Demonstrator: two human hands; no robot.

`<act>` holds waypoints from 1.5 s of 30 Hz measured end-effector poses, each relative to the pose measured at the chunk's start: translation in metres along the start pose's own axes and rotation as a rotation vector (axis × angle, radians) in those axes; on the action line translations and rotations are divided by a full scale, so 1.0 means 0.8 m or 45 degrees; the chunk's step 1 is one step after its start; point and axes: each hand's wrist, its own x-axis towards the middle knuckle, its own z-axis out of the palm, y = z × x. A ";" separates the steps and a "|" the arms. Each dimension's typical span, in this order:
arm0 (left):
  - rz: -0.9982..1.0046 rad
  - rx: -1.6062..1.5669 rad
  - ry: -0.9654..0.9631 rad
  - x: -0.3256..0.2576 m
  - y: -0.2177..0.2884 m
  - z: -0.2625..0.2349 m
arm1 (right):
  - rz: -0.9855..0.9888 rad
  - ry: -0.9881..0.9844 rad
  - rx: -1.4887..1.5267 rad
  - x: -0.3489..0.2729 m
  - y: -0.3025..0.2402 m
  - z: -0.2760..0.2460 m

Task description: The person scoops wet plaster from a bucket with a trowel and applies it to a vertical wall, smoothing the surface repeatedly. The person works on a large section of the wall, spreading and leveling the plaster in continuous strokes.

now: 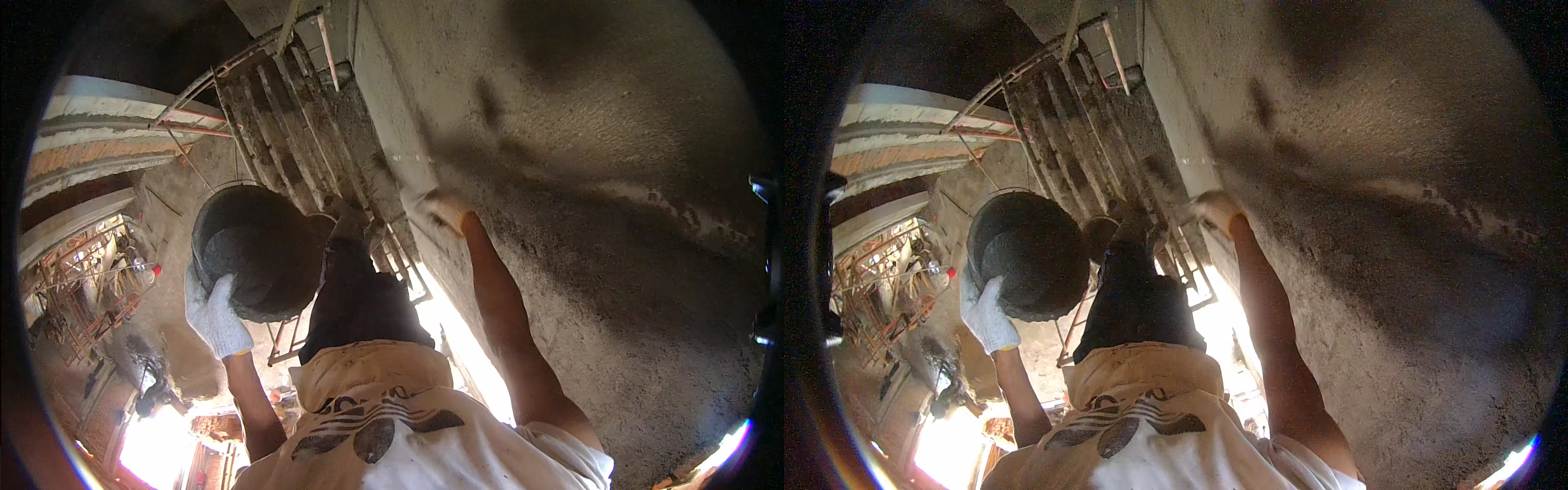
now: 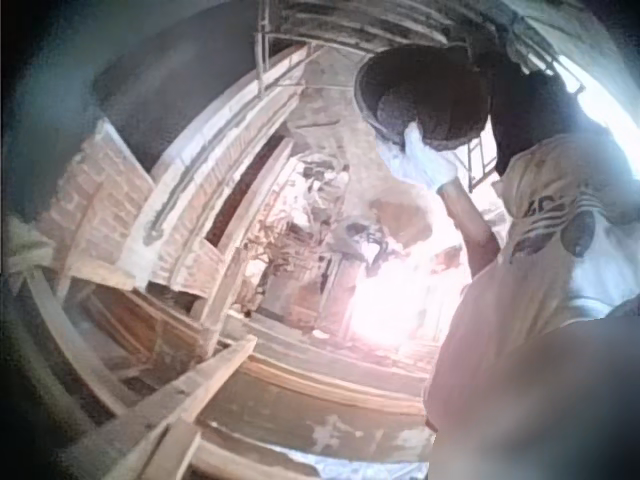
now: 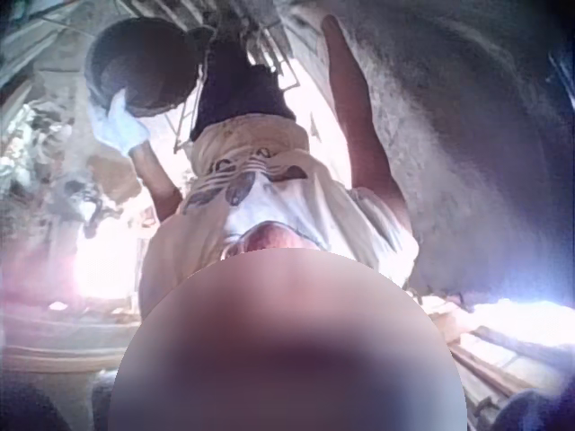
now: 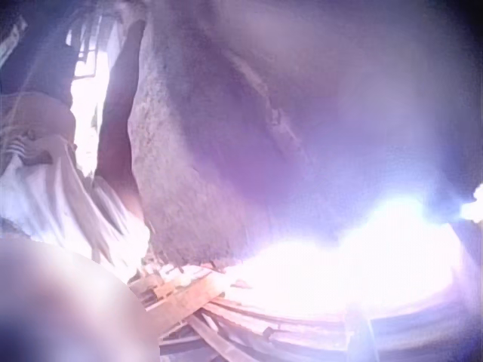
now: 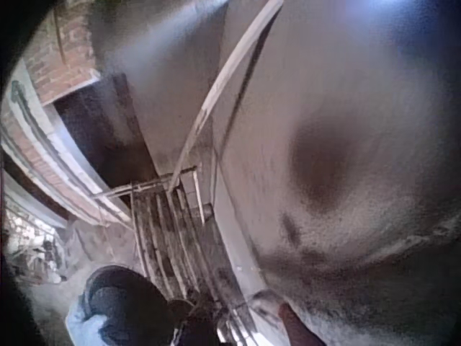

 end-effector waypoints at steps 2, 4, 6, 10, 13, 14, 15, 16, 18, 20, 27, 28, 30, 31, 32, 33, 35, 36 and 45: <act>0.007 -0.051 -0.037 0.006 -0.007 -0.007 | 0.233 0.596 -0.210 0.013 0.028 -0.006; -0.004 -0.019 0.003 0.011 -0.013 -0.008 | 0.161 1.050 -0.659 -0.013 0.023 -0.008; -0.027 -0.006 -0.024 0.010 -0.017 -0.006 | -0.090 1.116 -0.709 -0.069 -0.013 -0.008; 0.032 -0.070 -0.114 0.005 -0.017 0.014 | -0.240 0.688 -0.002 -0.176 -0.127 0.009; 0.060 -0.148 -0.242 -0.006 -0.001 0.026 | -0.581 0.646 -0.600 -0.199 -0.193 0.033; 0.085 -0.135 -0.272 -0.009 0.007 0.034 | -0.592 0.706 -0.836 -0.199 -0.207 0.039; 0.042 -0.139 -0.299 -0.012 0.016 0.043 | -0.557 0.682 -1.090 -0.196 -0.218 0.043; 0.113 -0.094 -0.346 -0.016 0.028 0.050 | -0.607 0.812 -1.100 -0.194 -0.226 0.046; 0.178 -0.167 -0.444 -0.029 0.053 0.064 | -0.605 0.903 -1.163 -0.191 -0.235 0.046; 0.294 -0.059 -0.449 -0.039 0.077 0.081 | -0.644 0.880 -1.239 -0.190 -0.235 0.040; 0.526 0.061 -0.529 -0.048 0.121 0.075 | -0.610 0.337 -0.685 -0.209 -0.207 0.021; 0.483 -0.011 -0.521 -0.045 0.120 0.074 | -0.884 0.411 -0.763 -0.213 -0.203 0.024; 0.269 -0.354 -0.523 -0.036 0.112 0.076 | -0.732 0.498 -0.470 -0.219 -0.198 0.034; 0.195 -0.378 -0.517 -0.031 0.104 0.074 | -0.565 0.471 -0.346 -0.220 -0.196 0.040; 0.189 -0.363 -0.461 -0.027 0.094 0.075 | -0.465 0.479 -0.466 -0.219 -0.195 0.046; 0.220 -0.374 -0.427 -0.022 0.083 0.077 | -0.571 0.610 -0.518 -0.216 -0.193 0.053; 0.202 -0.265 -0.365 -0.009 0.058 0.071 | -0.696 0.820 -0.645 -0.203 -0.187 0.066; 0.095 -0.375 -0.316 -0.002 0.044 0.070 | -0.695 0.911 -0.721 -0.194 -0.182 0.072; 0.037 -0.135 0.136 0.025 -0.057 -0.010 | -0.544 -0.276 0.075 0.005 0.025 0.069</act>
